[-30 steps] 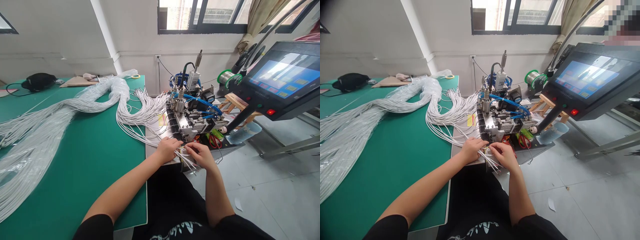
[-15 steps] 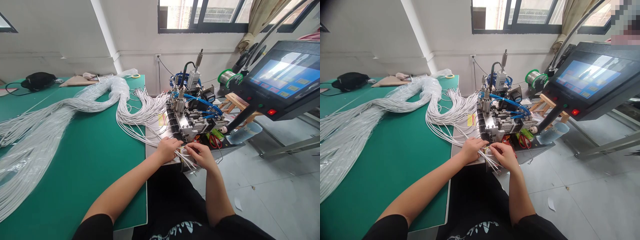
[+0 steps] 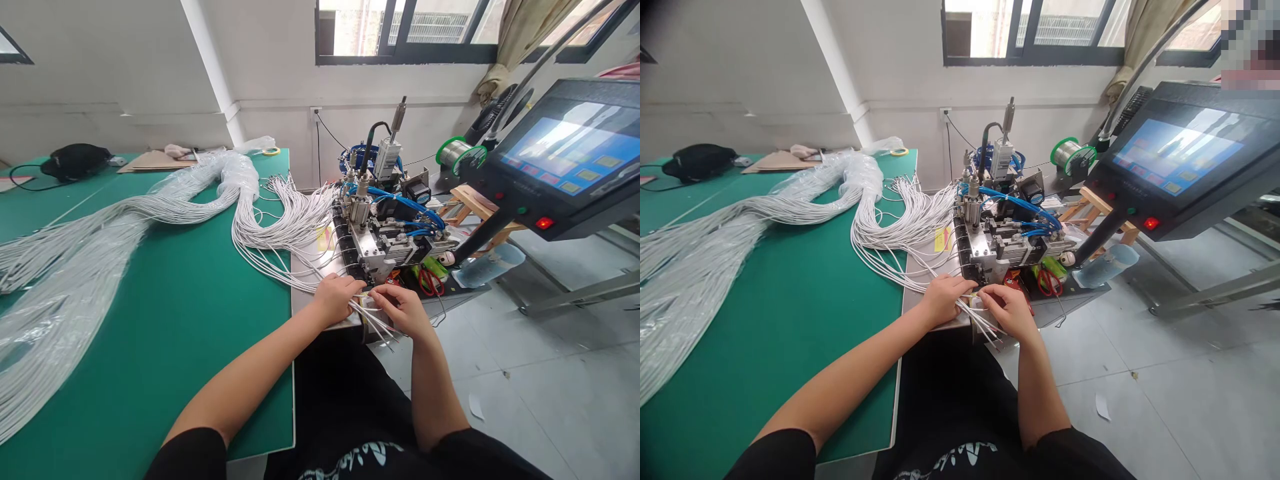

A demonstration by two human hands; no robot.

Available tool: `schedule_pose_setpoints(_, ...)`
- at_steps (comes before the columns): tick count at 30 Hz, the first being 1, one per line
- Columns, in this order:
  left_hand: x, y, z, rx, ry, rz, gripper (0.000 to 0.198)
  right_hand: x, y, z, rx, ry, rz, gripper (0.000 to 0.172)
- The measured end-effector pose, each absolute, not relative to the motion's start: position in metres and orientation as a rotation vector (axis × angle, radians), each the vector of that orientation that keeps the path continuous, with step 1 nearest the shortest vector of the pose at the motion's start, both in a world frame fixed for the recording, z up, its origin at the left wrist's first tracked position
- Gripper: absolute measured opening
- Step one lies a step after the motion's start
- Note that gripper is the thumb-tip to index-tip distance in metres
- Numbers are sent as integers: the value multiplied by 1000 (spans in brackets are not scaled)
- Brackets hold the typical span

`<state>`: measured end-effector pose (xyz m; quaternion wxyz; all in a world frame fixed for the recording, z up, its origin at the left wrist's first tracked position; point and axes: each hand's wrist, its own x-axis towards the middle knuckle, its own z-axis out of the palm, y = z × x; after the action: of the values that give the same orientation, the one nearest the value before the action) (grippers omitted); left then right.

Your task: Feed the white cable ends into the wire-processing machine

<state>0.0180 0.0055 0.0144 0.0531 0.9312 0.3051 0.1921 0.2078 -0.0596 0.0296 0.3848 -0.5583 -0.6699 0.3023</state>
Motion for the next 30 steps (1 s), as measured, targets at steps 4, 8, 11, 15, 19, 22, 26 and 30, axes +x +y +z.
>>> schedule_pose_setpoints(4,18,6,14,2822,930,593,33,208,-59,29,-1413,-1701,771,20)
schedule_pose_setpoints(8,18,6,14,2824,929,588,33,207,-59,29,-1411,-1680,779,21)
schedule_pose_setpoints(11,18,6,14,2824,930,585,33,206,-59,29,-1413,-1673,769,22)
schedule_pose_setpoints(15,18,6,14,2823,933,584,33,206,-59,29,-1411,-1672,774,22)
schedule_pose_setpoints(19,18,6,15,2823,946,567,32,206,-59,30,-1417,-1666,776,22)
schedule_pose_setpoints(22,18,5,16,2822,959,545,32,206,-59,30,-1418,-1663,781,22)
schedule_pose_setpoints(26,18,6,16,2824,957,534,34,206,-59,30,-1417,-1661,765,22)
schedule_pose_setpoints(30,18,6,15,2828,930,578,35,207,-60,27,-1421,-1673,772,21)
